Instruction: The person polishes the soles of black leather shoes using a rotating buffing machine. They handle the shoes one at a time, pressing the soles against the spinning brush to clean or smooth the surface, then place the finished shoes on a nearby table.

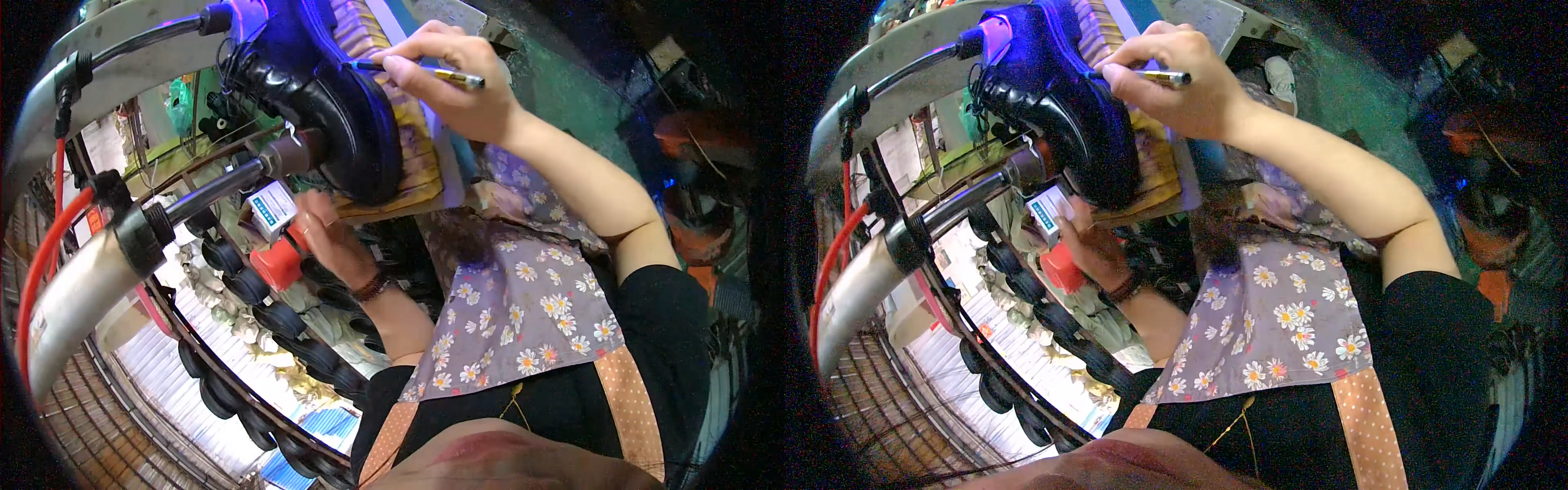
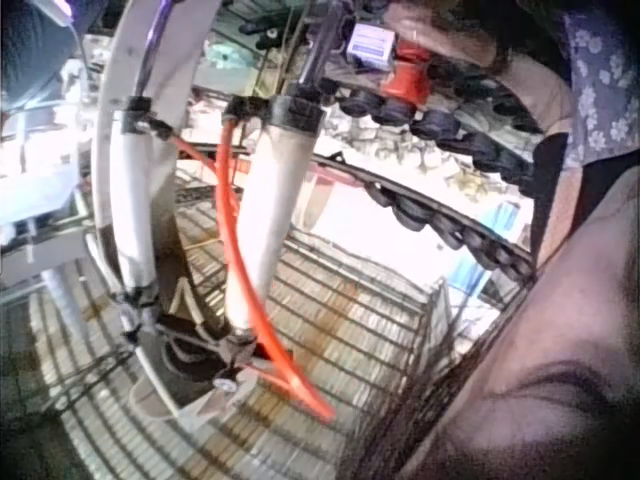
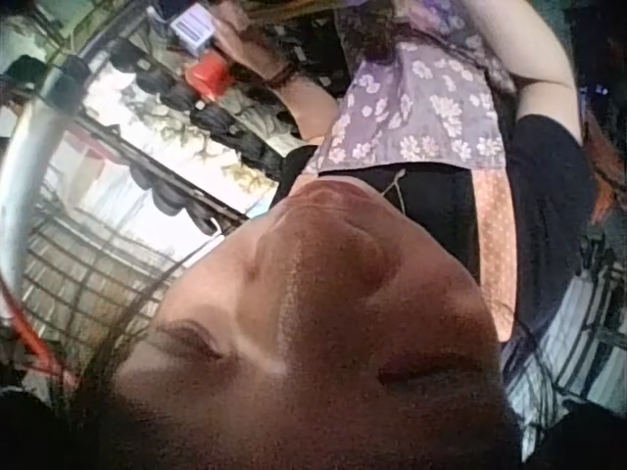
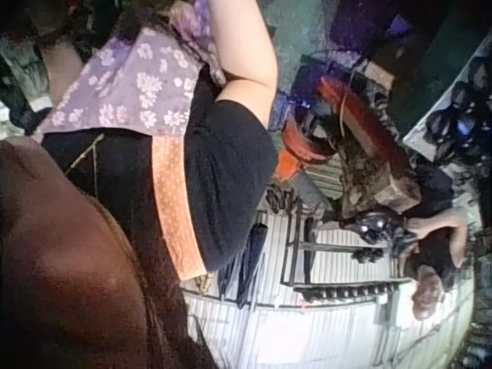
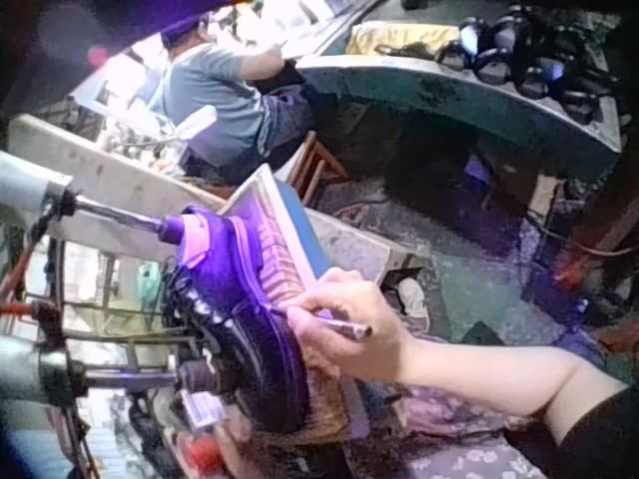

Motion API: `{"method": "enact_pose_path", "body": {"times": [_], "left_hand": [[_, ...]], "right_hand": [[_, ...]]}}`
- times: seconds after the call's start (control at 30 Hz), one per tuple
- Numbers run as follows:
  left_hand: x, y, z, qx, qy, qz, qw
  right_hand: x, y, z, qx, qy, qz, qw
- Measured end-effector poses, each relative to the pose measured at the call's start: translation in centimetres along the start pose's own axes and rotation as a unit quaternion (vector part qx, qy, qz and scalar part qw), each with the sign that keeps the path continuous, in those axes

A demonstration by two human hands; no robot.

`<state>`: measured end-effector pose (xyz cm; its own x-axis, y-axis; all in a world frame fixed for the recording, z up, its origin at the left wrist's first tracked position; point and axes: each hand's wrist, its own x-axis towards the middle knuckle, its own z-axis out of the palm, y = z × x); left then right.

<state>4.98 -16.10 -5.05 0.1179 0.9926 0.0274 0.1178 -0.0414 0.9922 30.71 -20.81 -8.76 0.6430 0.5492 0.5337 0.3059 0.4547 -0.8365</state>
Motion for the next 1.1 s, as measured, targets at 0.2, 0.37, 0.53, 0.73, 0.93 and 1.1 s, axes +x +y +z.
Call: {"method": "enact_pose_path", "body": {"times": [0.2, 0.37, 0.53, 0.73, 0.93, 1.1], "left_hand": [[-4.4, 0.1, 5.6, -0.206, -0.13, -0.217, 0.945], [-7.7, -0.3, 9.6, -0.283, -0.244, -0.227, 0.899], [-6.7, -2.9, 14.2, -0.355, -0.373, -0.21, 0.831], [-2.6, -0.3, 13.3, -0.212, -0.354, 0.177, 0.894], [1.4, 1.2, 8.0, 0.113, 0.008, 0.389, 0.914], [2.8, -0.9, 8.0, 0.108, -0.102, 0.169, 0.974]], "right_hand": [[1.1, -4.1, -5.4, 0.046, -0.174, 0.187, 0.966], [2.8, -7.0, -9.7, -0.115, -0.203, 0.092, 0.968], [6.2, -6.3, -10.1, -0.073, -0.09, 0.098, 0.988], [8.8, -2.6, -7.0, -0.19, 0.015, -0.051, 0.98], [4.7, -0.9, -1.5, -0.133, 0.002, -0.078, 0.988], [1.4, -0.7, 0.9, -0.138, 0.029, -0.173, 0.975]]}}
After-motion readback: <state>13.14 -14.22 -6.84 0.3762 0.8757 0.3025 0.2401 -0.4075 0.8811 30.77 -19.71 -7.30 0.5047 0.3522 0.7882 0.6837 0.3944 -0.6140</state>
